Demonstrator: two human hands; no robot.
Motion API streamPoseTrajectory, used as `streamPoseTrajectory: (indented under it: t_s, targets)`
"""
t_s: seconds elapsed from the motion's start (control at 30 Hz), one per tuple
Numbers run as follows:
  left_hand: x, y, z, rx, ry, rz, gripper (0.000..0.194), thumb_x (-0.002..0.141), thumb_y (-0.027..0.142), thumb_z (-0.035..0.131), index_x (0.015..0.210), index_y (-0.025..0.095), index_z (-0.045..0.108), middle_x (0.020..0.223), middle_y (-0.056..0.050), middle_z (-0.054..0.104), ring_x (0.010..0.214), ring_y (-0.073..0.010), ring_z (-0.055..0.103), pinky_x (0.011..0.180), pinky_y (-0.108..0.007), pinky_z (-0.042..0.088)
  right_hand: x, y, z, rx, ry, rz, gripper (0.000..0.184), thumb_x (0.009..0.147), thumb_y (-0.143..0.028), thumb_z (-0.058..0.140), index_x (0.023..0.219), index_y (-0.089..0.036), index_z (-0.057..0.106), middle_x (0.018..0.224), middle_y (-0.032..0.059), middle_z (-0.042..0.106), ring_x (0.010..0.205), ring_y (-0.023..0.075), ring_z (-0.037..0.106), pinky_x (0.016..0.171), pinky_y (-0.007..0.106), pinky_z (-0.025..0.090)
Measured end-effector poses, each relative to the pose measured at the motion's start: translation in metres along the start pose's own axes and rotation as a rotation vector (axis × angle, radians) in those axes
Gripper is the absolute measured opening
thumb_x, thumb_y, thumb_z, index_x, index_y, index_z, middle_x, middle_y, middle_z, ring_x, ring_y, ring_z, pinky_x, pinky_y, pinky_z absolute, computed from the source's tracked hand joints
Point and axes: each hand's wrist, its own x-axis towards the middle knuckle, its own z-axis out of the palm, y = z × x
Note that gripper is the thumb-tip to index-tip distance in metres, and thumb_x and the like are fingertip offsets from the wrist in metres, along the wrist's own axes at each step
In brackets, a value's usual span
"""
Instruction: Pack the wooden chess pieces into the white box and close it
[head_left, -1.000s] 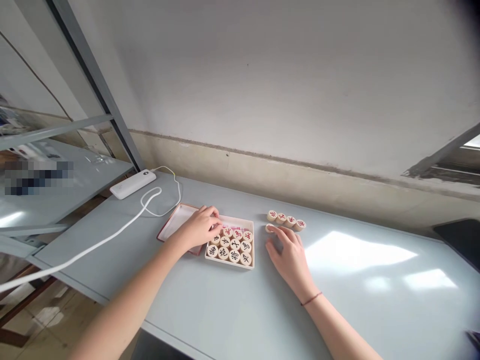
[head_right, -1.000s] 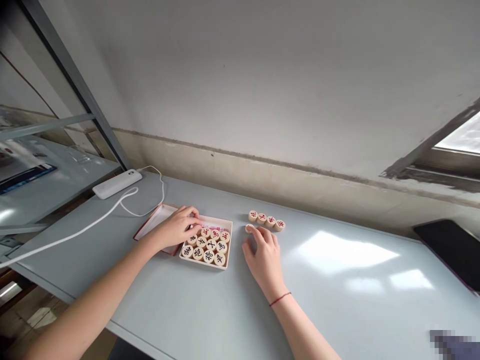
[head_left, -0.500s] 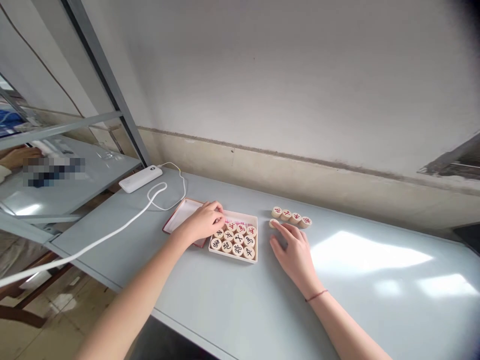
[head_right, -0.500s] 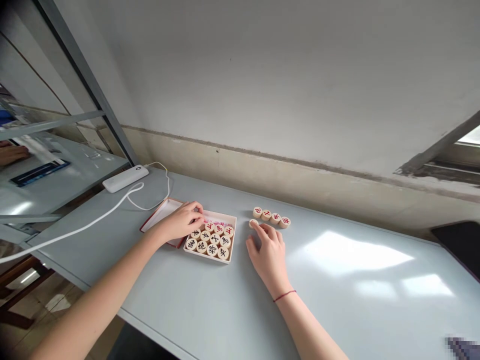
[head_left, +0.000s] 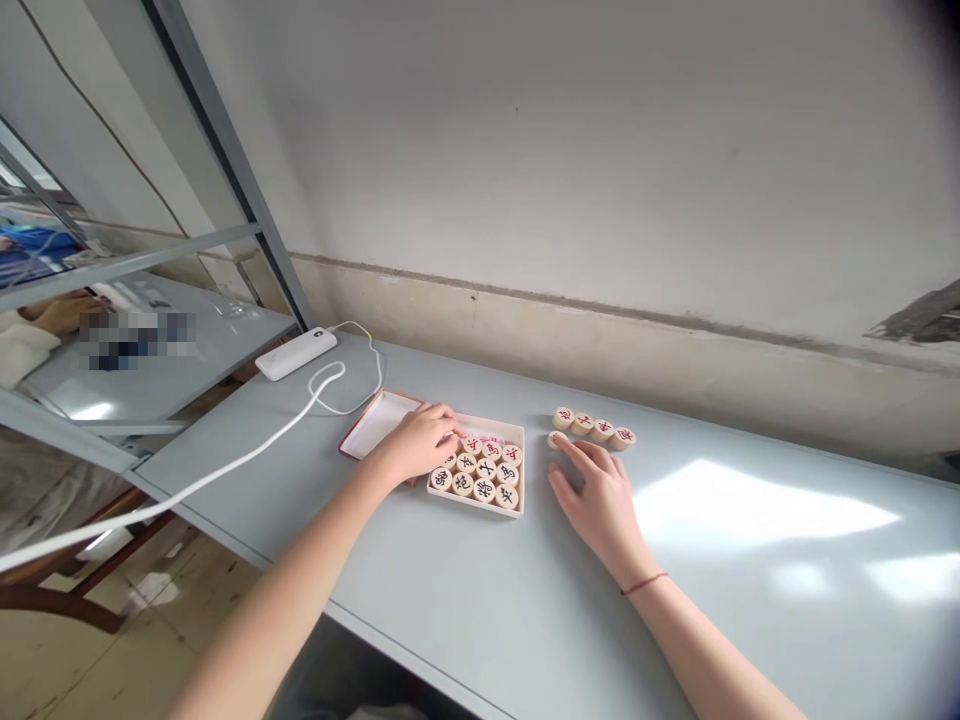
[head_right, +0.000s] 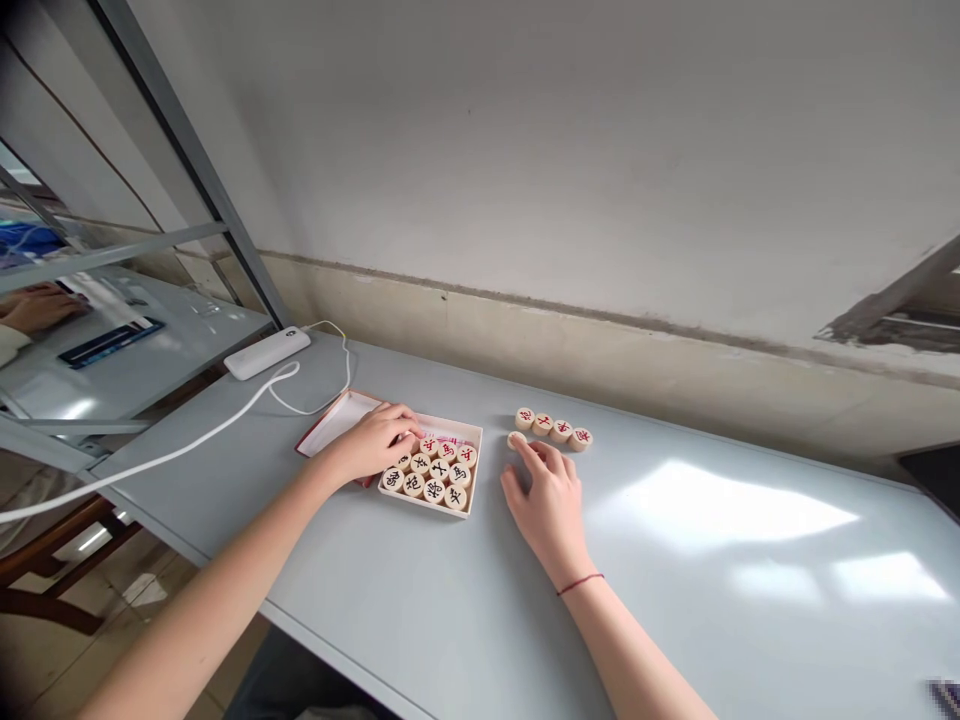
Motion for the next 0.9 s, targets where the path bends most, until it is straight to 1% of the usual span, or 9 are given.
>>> streamPoseTrajectory:
  t_s: [0.2,0.3,0.37,0.47,0.53,0.6,0.67,0.8,0.9]
  targets:
    - [-0.001,0.001,0.003,-0.018,0.032,-0.012,0.019,0.085,0.018,0.05,0.087,0.023,0.068,0.094,-0.002,0.067,0.102,-0.024,0.054,0.093,-0.04,0.041,-0.001,0.001,0.001,-0.021,0.008,-0.023,0.038,0.083,-0.032,0.047,0.116,-0.021,0.065,0.109,0.0106,0.062,0.1,0.0287,0.053,0.088,0.047,0.047]
    - [-0.002,-0.001,0.003,-0.045,0.063,-0.01,0.016,0.085,0.019,0.052,0.087,0.023,0.067,0.092,-0.002,0.067,0.101,-0.0236,0.055,0.092,-0.04,0.041,0.0,0.002,0.002,-0.027,0.016,-0.029,0.038,0.083,-0.031,0.047,0.116,-0.021,0.063,0.109,0.0103,0.062,0.099,0.0289,0.053,0.087,0.047,0.047]
    - [-0.002,-0.002,0.002,-0.071,0.093,-0.001,0.015,0.086,0.02,0.052,0.09,0.023,0.067,0.093,-0.002,0.067,0.1,-0.0226,0.056,0.091,-0.038,0.042,0.0,0.0,0.001,-0.018,0.049,-0.053,0.038,0.083,-0.031,0.047,0.117,-0.021,0.062,0.109,0.0107,0.062,0.099,0.0291,0.054,0.086,0.048,0.047]
    - [-0.004,0.003,-0.003,-0.115,0.156,0.018,0.018,0.091,0.023,0.048,0.099,0.022,0.064,0.101,-0.003,0.066,0.101,-0.0196,0.057,0.094,-0.034,0.042,0.001,-0.008,-0.005,0.017,0.157,-0.145,0.032,0.085,-0.029,0.048,0.114,-0.021,0.06,0.11,0.011,0.061,0.102,0.029,0.053,0.087,0.048,0.046]
    - [-0.005,0.013,-0.007,-0.185,0.193,0.047,0.02,0.093,0.026,0.046,0.104,0.022,0.063,0.104,-0.003,0.064,0.099,-0.0166,0.058,0.091,-0.03,0.044,0.0,-0.016,-0.01,0.056,0.209,-0.235,0.028,0.087,-0.027,0.05,0.113,-0.022,0.059,0.109,0.0105,0.062,0.103,0.0278,0.053,0.088,0.047,0.046]
    - [-0.006,0.029,-0.009,-0.323,0.201,0.099,0.019,0.093,0.027,0.048,0.104,0.021,0.063,0.102,-0.003,0.062,0.09,-0.014,0.06,0.084,-0.026,0.047,-0.002,-0.024,-0.015,0.112,0.212,-0.321,0.027,0.087,-0.025,0.052,0.114,-0.021,0.057,0.106,0.0097,0.063,0.101,0.0263,0.055,0.087,0.045,0.047]
    - [-0.006,0.047,-0.008,-0.427,0.133,0.158,0.019,0.093,0.028,0.05,0.106,0.022,0.063,0.103,-0.002,0.062,0.085,-0.0124,0.06,0.078,-0.023,0.048,-0.004,-0.031,-0.019,0.18,0.178,-0.371,0.028,0.087,-0.024,0.055,0.114,-0.021,0.055,0.102,0.0084,0.065,0.098,0.0246,0.057,0.084,0.041,0.049]
    - [-0.002,0.074,0.0,-0.507,0.045,0.219,0.017,0.092,0.028,0.054,0.106,0.025,0.063,0.107,-0.001,0.062,0.087,-0.0128,0.061,0.08,-0.024,0.048,-0.006,-0.038,-0.023,0.298,0.123,-0.375,0.02,0.089,-0.019,0.052,0.108,-0.022,0.057,0.091,0.0052,0.066,0.086,0.0196,0.06,0.073,0.033,0.051]
    - [0.001,0.078,0.005,-0.528,0.056,0.242,0.019,0.093,0.027,0.052,0.109,0.025,0.061,0.11,-0.001,0.062,0.092,-0.0137,0.061,0.081,-0.024,0.049,-0.005,-0.037,-0.023,0.309,0.159,-0.32,0.014,0.089,-0.021,0.051,0.1,-0.021,0.06,0.083,0.0036,0.066,0.074,0.0167,0.06,0.064,0.028,0.049]
